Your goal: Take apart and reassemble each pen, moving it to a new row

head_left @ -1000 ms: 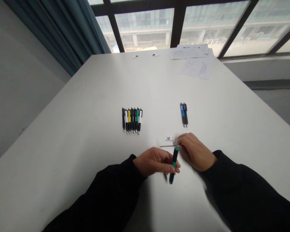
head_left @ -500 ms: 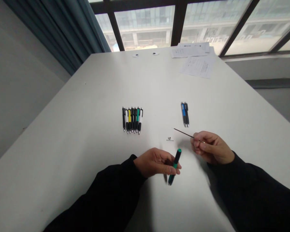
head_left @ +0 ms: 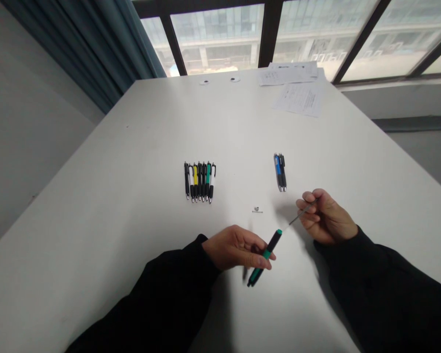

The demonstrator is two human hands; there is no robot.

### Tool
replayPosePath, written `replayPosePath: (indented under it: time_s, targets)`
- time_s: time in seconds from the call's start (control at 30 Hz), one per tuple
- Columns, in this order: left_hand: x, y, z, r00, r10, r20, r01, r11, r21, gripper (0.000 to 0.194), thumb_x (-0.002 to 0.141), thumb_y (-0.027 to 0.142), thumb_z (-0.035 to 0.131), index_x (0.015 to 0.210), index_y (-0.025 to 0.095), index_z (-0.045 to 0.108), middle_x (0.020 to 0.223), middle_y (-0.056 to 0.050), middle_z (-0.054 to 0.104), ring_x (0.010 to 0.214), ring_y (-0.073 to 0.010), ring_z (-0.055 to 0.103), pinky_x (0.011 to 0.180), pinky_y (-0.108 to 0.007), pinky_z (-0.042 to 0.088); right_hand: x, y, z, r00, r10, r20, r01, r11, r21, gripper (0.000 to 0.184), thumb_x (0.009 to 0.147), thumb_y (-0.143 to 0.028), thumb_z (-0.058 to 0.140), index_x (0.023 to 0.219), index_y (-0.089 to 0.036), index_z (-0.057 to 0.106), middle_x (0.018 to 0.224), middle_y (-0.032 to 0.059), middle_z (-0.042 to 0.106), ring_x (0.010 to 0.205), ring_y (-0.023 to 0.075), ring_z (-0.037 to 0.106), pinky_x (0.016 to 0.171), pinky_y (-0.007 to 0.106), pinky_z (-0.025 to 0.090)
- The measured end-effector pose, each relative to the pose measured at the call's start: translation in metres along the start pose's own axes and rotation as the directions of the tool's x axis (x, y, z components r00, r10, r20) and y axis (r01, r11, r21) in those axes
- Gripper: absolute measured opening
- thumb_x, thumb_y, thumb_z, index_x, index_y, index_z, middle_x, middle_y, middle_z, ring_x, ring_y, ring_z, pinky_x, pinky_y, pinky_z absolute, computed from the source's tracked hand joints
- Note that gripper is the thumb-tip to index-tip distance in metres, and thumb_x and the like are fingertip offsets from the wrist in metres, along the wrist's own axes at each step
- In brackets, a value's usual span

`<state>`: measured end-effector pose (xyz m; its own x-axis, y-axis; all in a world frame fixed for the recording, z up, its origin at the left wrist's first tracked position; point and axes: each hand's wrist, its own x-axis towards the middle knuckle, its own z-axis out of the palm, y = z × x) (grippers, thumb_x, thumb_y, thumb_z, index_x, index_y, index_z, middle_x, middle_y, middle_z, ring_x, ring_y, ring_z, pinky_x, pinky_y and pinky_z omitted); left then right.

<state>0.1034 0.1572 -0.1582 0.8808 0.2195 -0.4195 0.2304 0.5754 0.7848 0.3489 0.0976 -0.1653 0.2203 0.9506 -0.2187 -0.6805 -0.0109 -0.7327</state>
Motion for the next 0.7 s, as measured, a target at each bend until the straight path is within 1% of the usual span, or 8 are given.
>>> replayPosePath:
  time_s: [0.2, 0.33, 0.5, 0.7]
  targets:
    - [-0.0001, -0.0002, 0.0001, 1.000, -0.004, -0.008, 0.004, 1.000, 0.025, 0.037, 0.062, 0.030, 0.087, 0.093, 0.011, 0.077, 0.082, -0.009, 0.075, 0.074, -0.0168, 0.068, 0.072, -0.028, 0.054, 0.0007, -0.0015, -0.0026, 1.000, -0.002, -0.012, 0.002, 1.000, -0.025, 0.021, 0.061, -0.036, 0.090, 0.071, -0.029, 0.072, 0.071, -0.0016, 0.058, 0.054, 0.0077, 0.043, 0.037, 0.017, 0.029]
    - [0.0006, -0.0012, -0.0005, 1.000, -0.011, 0.010, 0.011, 1.000, 0.016, 0.034, 0.064, 0.027, 0.085, 0.094, 0.012, 0.077, 0.083, -0.008, 0.075, 0.076, -0.0155, 0.067, 0.072, -0.026, 0.053, 0.0000, -0.0012, -0.0028, 1.000, 0.008, -0.008, -0.009, 0.999, -0.054, 0.022, 0.062, -0.037, 0.089, 0.071, -0.027, 0.071, 0.072, -0.0017, 0.058, 0.054, 0.0069, 0.043, 0.039, 0.017, 0.032]
    - [0.0013, -0.0022, -0.0003, 1.000, -0.015, -0.004, 0.015, 1.000, 0.012, 0.033, 0.063, 0.026, 0.086, 0.092, 0.012, 0.077, 0.082, -0.008, 0.074, 0.074, -0.0147, 0.067, 0.072, -0.026, 0.052, -0.0008, -0.0015, -0.0023, 1.000, 0.007, -0.005, -0.007, 0.997, -0.083, 0.024, 0.063, -0.038, 0.088, 0.071, -0.024, 0.069, 0.072, -0.0015, 0.059, 0.054, 0.0065, 0.045, 0.040, 0.016, 0.036]
    - [0.0019, -0.0007, 0.0006, 0.999, -0.030, -0.041, 0.032, 0.998, 0.047, 0.034, 0.064, 0.027, 0.085, 0.093, 0.011, 0.077, 0.081, -0.008, 0.074, 0.068, -0.0128, 0.063, 0.063, -0.023, 0.047, 0.0010, -0.0024, -0.0047, 1.000, -0.020, 0.021, 0.022, 0.997, -0.077, 0.019, 0.069, -0.036, 0.085, 0.077, -0.027, 0.070, 0.074, -0.0027, 0.060, 0.056, 0.0061, 0.048, 0.041, 0.013, 0.040]
